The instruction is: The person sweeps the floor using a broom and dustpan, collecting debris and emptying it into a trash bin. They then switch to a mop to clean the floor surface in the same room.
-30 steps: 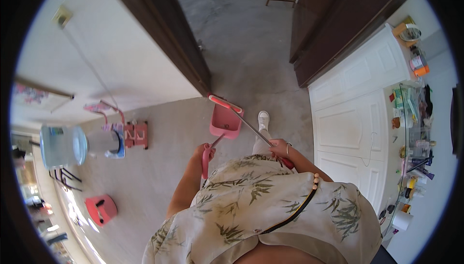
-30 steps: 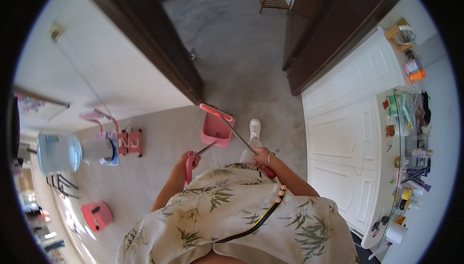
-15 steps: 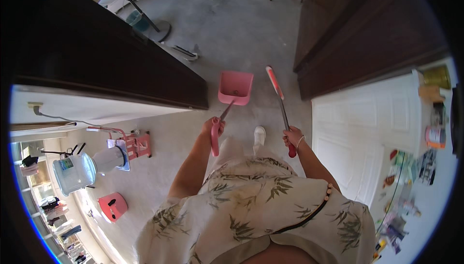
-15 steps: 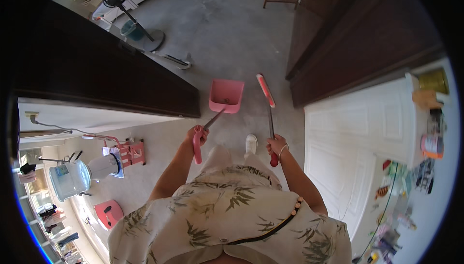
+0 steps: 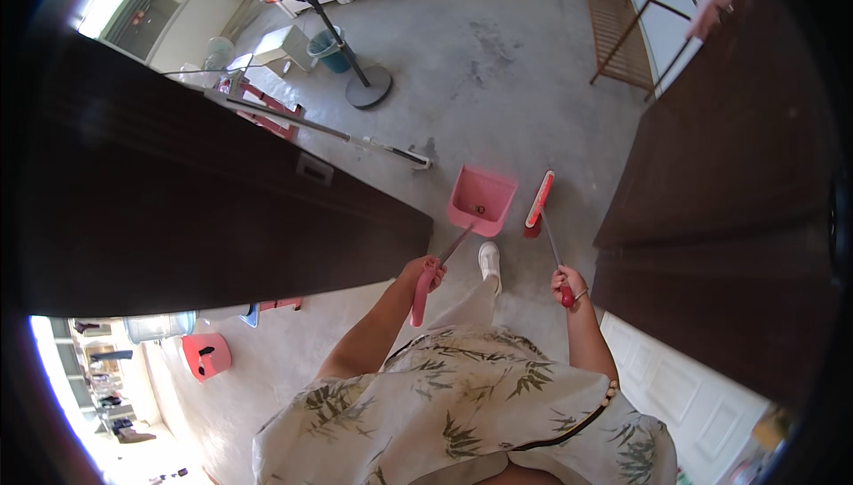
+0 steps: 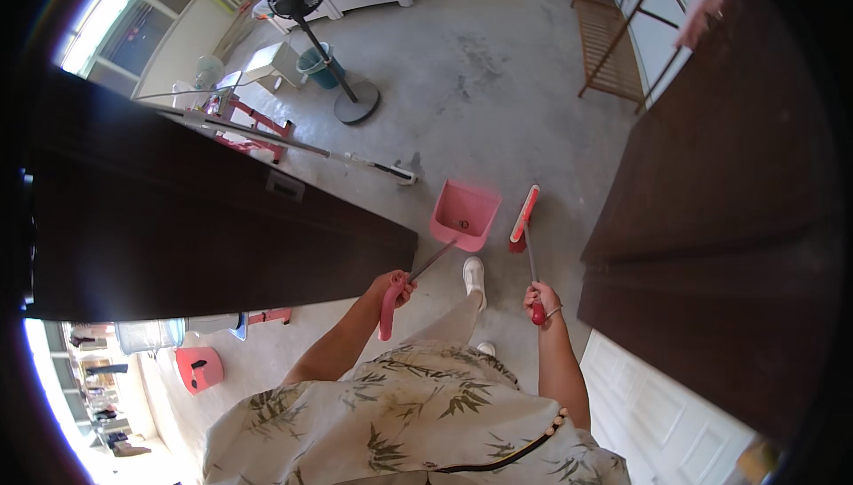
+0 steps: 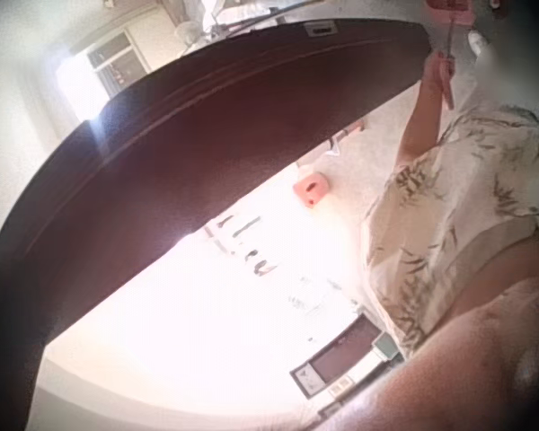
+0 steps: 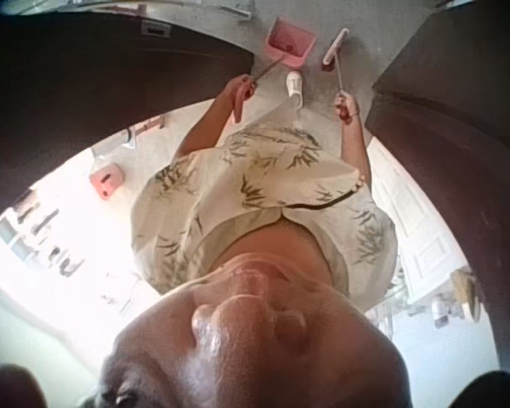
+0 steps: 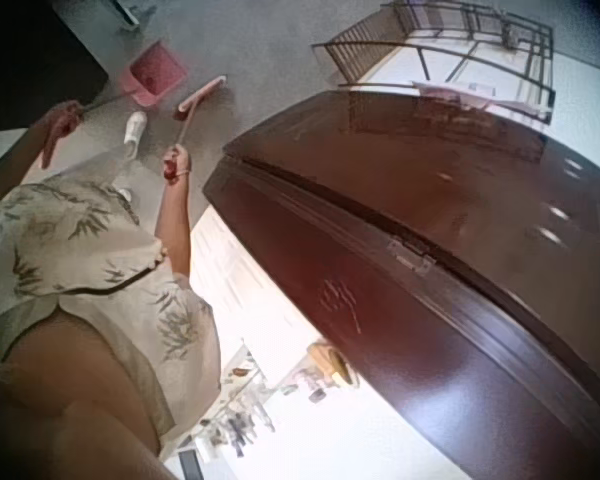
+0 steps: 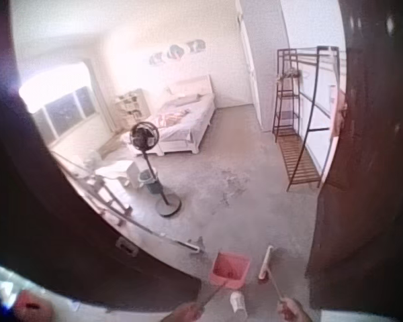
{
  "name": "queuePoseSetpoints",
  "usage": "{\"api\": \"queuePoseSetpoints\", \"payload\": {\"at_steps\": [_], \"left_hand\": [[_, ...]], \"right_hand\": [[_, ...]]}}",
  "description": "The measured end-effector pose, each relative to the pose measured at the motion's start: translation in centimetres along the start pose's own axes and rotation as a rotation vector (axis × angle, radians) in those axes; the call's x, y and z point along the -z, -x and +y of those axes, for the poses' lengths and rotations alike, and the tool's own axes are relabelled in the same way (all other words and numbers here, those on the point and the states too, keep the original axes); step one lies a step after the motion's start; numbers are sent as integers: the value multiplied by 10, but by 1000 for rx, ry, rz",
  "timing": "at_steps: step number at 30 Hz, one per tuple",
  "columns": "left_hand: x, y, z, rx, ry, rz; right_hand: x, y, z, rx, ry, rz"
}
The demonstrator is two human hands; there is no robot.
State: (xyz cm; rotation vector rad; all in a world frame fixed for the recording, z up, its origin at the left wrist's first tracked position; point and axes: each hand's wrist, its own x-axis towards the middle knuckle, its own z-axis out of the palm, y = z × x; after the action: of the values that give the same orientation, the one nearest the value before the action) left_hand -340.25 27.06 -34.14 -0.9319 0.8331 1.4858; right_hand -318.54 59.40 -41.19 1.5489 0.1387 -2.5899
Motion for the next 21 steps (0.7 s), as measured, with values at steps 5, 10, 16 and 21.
{"api": "queuePoseSetpoints", "payload": {"at_steps": [5, 10, 16, 21], "left_hand": [[-47, -34, 58, 19, -93, 57], [-86, -62, 101, -19, -112, 46], [-111, -114, 135, -38, -22, 43], [-157, -141, 163, -10, 28, 96]], "right_hand": [[-56, -42, -83, -74, -27, -54], [-128, -17, -112, 188, 269, 51], [-140, -33, -161, 297, 612, 296], [-168, -73, -223, 157, 608, 311]]}}
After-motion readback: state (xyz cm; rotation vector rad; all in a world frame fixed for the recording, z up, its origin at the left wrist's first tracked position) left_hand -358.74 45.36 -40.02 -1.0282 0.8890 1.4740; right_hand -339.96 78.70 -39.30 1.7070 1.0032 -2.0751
